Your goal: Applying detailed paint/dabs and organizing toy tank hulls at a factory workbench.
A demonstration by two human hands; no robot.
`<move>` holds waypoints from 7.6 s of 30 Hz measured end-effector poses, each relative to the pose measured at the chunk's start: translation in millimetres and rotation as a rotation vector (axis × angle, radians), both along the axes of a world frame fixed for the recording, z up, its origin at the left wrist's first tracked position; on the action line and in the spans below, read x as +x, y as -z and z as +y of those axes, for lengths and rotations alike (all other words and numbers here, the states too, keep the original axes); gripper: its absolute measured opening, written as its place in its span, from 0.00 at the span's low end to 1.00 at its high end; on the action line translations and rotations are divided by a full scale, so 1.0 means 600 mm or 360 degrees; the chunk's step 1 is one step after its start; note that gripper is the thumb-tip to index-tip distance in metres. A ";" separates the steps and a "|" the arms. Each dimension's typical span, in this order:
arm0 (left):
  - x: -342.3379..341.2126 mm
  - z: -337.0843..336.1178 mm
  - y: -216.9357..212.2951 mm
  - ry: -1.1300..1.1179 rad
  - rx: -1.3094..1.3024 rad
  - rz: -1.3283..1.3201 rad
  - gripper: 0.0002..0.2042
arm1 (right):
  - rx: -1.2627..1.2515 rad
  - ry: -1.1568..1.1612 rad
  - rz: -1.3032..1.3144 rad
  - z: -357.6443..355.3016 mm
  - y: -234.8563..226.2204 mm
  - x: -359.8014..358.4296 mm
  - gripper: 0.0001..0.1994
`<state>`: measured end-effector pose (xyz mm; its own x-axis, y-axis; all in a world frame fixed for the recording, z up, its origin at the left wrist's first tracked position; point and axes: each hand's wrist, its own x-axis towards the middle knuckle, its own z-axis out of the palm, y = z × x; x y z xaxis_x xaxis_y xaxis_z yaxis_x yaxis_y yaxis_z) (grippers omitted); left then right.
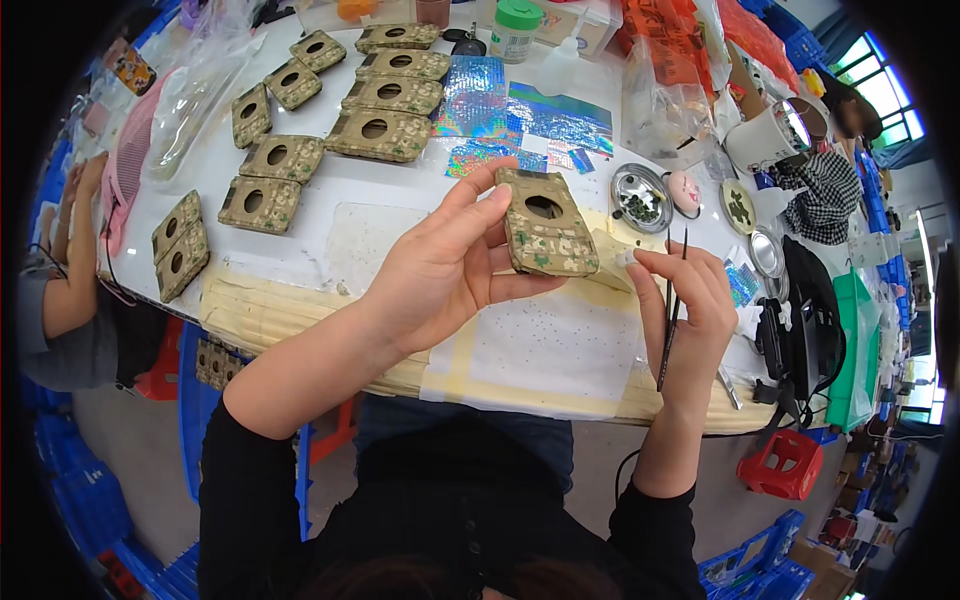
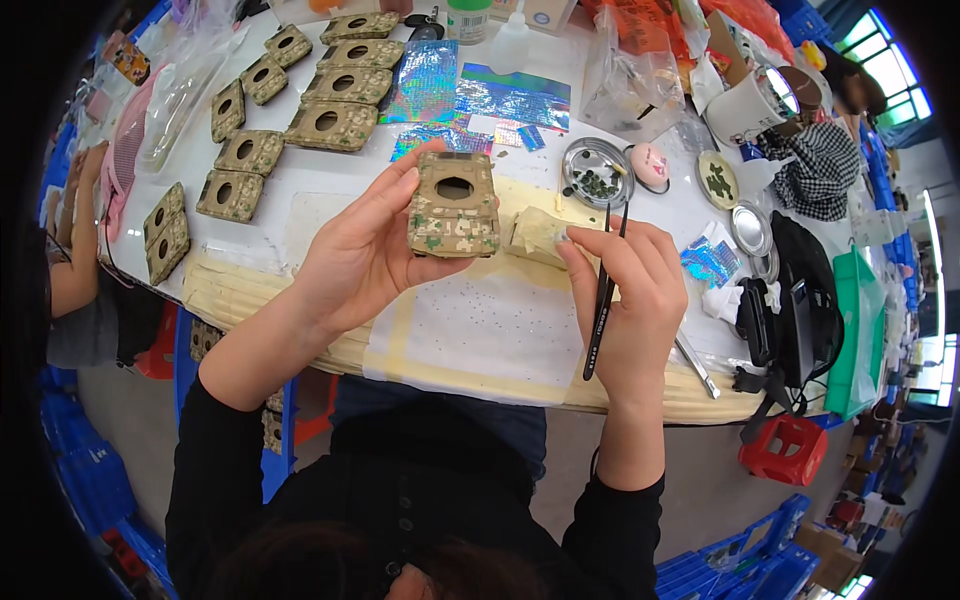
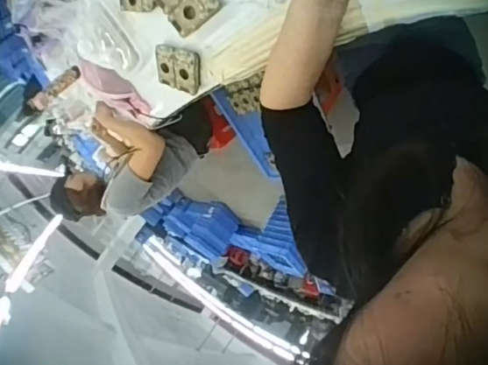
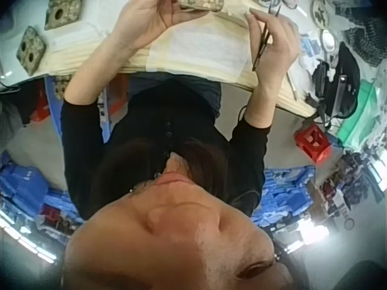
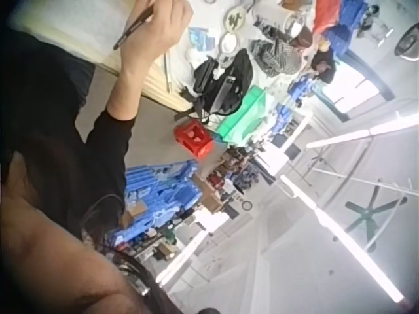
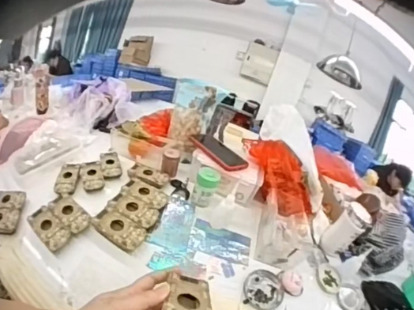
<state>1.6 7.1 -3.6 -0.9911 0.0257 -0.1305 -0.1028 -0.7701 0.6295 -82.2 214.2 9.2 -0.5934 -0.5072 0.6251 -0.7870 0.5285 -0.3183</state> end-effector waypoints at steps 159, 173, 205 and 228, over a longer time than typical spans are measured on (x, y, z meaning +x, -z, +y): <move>-0.002 0.004 0.016 -0.0008 -0.0015 0.0035 0.18 | -0.0595 -0.0312 -0.1485 0.048 0.074 0.077 0.05; -0.002 0.004 0.017 -0.0017 -0.0010 0.0014 0.19 | -0.0663 -0.0360 -0.1578 0.052 0.074 0.075 0.04; -0.002 0.003 0.017 -0.0028 -0.0020 0.0033 0.19 | -0.0461 -0.0412 -0.1222 0.034 0.074 0.077 0.03; 0.000 0.006 0.015 -0.0067 -0.0045 0.0018 0.19 | -0.0477 -0.0440 -0.1356 0.029 0.078 0.076 0.04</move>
<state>1.3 10.9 -12.6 -0.9927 -0.0197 -0.1191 -0.0632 -0.7557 0.6519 -36.8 231.8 -37.8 -0.7933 -0.5865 0.1633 -0.3116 0.1608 -0.9365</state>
